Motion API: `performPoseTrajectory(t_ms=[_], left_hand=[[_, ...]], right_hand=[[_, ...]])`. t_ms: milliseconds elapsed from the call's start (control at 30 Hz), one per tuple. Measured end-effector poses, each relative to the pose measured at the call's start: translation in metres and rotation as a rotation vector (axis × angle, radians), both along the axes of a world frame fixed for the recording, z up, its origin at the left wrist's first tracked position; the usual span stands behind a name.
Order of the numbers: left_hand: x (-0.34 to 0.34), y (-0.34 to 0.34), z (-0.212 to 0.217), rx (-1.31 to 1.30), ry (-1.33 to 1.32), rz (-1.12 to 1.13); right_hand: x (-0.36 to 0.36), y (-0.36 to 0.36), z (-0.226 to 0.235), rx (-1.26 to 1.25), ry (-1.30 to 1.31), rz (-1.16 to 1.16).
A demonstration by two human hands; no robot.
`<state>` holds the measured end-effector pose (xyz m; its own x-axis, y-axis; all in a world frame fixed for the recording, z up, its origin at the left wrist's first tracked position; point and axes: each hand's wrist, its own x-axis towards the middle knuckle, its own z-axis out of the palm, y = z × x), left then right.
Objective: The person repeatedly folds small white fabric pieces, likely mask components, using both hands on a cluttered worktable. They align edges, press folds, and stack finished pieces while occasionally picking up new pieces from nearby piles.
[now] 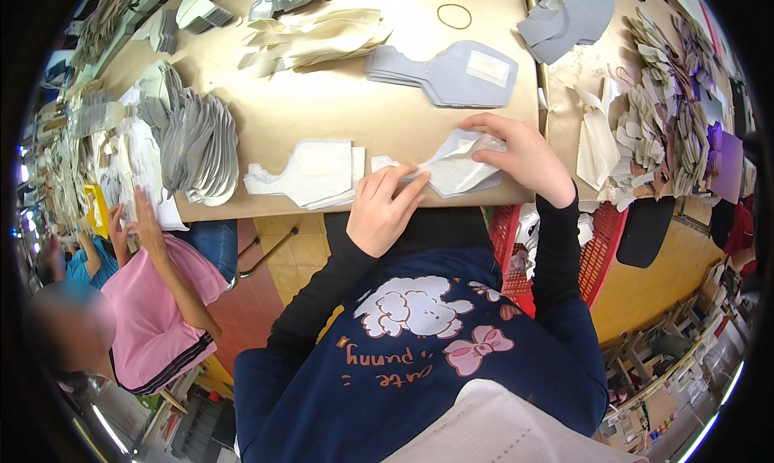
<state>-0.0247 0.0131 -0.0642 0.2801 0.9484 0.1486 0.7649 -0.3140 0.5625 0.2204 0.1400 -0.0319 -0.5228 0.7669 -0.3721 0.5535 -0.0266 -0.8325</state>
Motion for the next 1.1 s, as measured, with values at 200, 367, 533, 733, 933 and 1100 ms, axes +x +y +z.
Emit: performPoseTrajectory(t_ms=[200, 367, 533, 733, 933, 1100], left_hand=[[0.021, 0.018, 0.0, 0.044, 0.001, 0.051], [0.03, 0.03, -0.003, 0.023, -0.03, 0.059], [0.034, 0.039, -0.004, 0.02, -0.048, 0.066], [0.043, 0.049, -0.003, 0.025, -0.047, 0.059], [0.05, 0.055, -0.002, 0.033, -0.045, 0.049], [0.054, 0.055, -0.001, 0.008, -0.049, 0.029]], right_hand=[[-0.004, -0.005, -0.003, 0.099, -0.038, -0.003], [-0.004, -0.017, 0.007, 0.185, -0.1, -0.059], [0.004, -0.039, 0.016, 0.07, -0.212, -0.259], [0.007, -0.063, 0.002, 0.144, -0.066, -0.401], [0.01, -0.069, -0.005, 0.27, -0.112, -0.379], [0.011, -0.068, -0.004, 0.232, -0.102, -0.392]])
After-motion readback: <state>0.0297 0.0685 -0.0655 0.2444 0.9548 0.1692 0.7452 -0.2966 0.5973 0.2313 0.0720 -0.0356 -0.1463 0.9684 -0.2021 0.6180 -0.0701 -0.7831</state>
